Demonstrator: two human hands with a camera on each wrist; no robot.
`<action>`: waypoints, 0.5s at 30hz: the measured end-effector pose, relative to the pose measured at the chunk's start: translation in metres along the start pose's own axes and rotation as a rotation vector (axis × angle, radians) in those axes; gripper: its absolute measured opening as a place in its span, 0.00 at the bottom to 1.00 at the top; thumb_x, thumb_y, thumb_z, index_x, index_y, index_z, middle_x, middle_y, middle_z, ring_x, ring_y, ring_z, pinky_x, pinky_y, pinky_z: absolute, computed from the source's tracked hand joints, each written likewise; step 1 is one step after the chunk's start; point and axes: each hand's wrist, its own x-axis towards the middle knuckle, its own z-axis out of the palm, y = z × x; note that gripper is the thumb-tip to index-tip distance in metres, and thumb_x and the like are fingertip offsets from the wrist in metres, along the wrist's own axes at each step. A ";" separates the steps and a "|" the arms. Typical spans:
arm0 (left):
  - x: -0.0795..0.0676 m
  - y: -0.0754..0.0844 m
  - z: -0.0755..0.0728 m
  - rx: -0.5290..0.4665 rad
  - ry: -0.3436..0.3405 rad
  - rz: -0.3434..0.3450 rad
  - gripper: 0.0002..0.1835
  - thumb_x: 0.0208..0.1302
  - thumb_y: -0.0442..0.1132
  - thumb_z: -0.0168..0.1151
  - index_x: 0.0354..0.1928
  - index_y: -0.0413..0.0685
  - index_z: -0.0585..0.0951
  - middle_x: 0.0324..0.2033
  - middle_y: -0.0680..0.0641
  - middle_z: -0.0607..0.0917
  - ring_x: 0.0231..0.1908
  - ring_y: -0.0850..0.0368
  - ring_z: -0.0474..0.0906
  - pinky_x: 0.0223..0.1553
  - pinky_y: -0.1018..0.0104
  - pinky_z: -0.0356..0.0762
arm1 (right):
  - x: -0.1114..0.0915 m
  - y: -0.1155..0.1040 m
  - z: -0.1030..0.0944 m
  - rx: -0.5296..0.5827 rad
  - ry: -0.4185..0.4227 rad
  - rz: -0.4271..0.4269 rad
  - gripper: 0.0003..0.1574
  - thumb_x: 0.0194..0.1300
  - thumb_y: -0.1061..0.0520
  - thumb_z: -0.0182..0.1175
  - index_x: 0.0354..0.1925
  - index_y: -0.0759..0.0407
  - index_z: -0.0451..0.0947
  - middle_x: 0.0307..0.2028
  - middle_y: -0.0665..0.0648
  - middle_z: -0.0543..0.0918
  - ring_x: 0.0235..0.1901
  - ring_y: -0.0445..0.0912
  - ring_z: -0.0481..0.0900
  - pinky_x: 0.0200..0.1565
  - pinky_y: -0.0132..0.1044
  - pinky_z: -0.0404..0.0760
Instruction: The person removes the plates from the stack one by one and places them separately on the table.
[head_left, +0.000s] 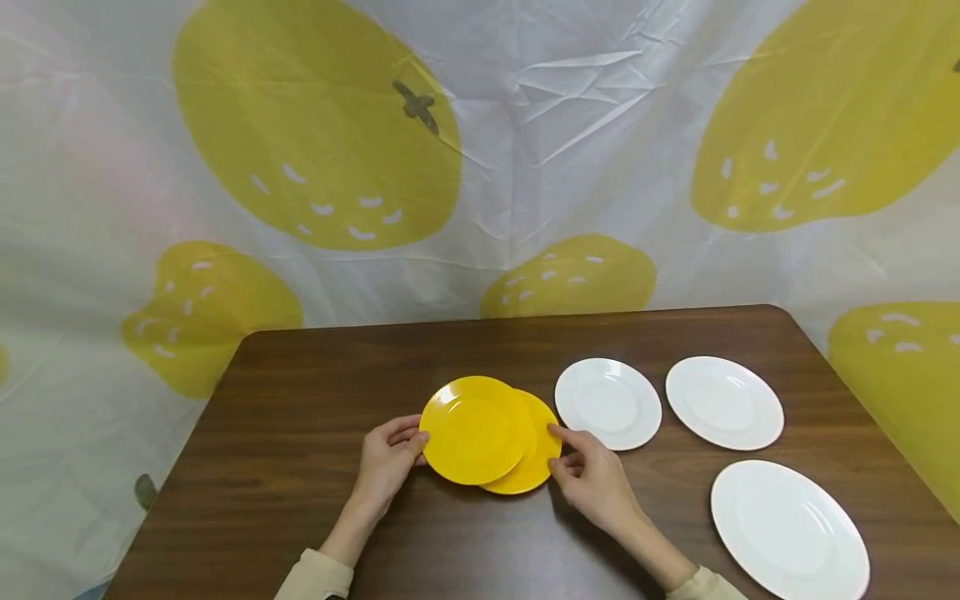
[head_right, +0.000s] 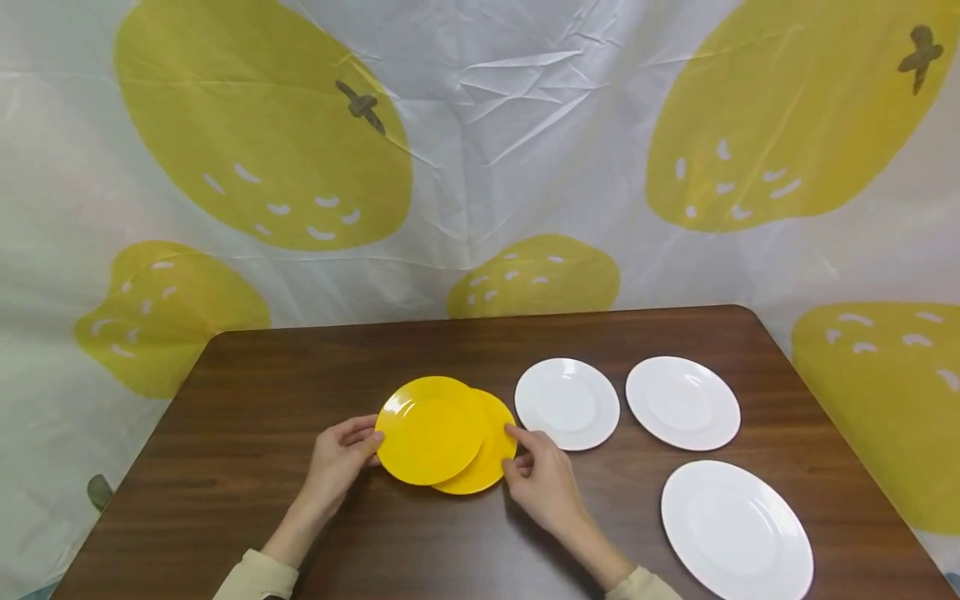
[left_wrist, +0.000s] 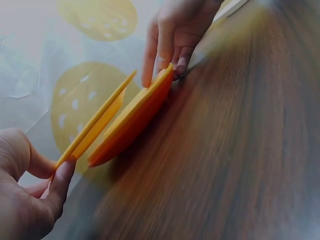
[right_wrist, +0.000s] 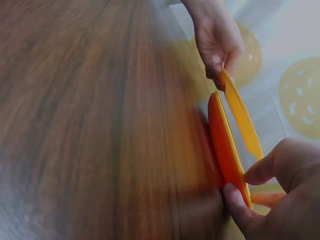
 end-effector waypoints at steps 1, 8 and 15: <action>0.000 0.000 -0.002 -0.005 0.009 -0.002 0.17 0.67 0.26 0.63 0.56 0.26 0.80 0.40 0.36 0.85 0.33 0.61 0.81 0.31 0.73 0.85 | 0.000 0.000 0.001 -0.001 0.002 -0.004 0.28 0.57 0.69 0.68 0.58 0.64 0.82 0.46 0.59 0.86 0.31 0.38 0.82 0.37 0.27 0.84; -0.002 -0.004 -0.025 -0.033 0.045 -0.021 0.18 0.68 0.25 0.61 0.59 0.25 0.77 0.42 0.36 0.85 0.33 0.63 0.82 0.33 0.73 0.85 | -0.001 0.002 0.005 0.003 0.008 -0.005 0.29 0.57 0.70 0.68 0.59 0.66 0.81 0.53 0.62 0.84 0.32 0.37 0.82 0.38 0.25 0.84; -0.008 -0.006 -0.050 -0.003 0.074 -0.052 0.19 0.70 0.27 0.59 0.61 0.27 0.76 0.43 0.40 0.85 0.34 0.65 0.82 0.35 0.74 0.85 | -0.002 0.004 0.006 -0.015 0.007 -0.039 0.29 0.57 0.70 0.68 0.59 0.70 0.80 0.63 0.66 0.79 0.33 0.40 0.83 0.39 0.26 0.85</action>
